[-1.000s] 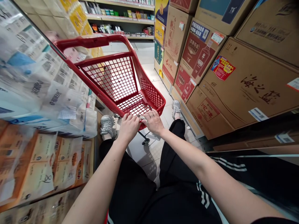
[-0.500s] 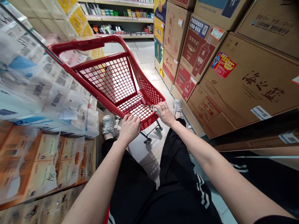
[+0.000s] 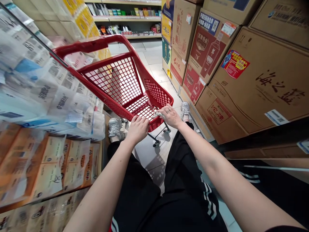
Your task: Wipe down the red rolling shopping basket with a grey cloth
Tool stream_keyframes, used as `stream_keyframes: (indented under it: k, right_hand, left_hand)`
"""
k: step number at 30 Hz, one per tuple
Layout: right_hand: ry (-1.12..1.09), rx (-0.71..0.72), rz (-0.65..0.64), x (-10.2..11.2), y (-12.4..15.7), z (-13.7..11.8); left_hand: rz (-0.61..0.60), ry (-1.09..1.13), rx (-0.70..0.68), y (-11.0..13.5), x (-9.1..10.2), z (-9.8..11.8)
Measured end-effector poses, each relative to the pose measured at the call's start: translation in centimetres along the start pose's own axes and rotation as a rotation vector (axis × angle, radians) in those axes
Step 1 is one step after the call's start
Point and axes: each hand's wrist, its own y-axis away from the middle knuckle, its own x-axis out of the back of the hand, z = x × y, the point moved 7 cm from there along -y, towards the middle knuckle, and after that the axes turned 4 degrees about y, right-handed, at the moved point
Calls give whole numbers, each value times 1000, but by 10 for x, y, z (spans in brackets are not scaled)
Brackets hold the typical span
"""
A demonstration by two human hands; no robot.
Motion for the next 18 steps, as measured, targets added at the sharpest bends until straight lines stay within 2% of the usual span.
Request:
stream_keyframes:
  k: [4, 13, 18]
  right_hand:
    - [-12, -25, -14, 1, -8, 12]
    - [-16, -198, -33, -5, -34, 28]
    - [-36, -209, -4, -7, -39, 40]
  left_hand:
    - [-25, -48, 8, -11, -5, 2]
    - [5, -96, 63, -29, -8, 1]
    - [25, -76, 46, -38, -10, 0]
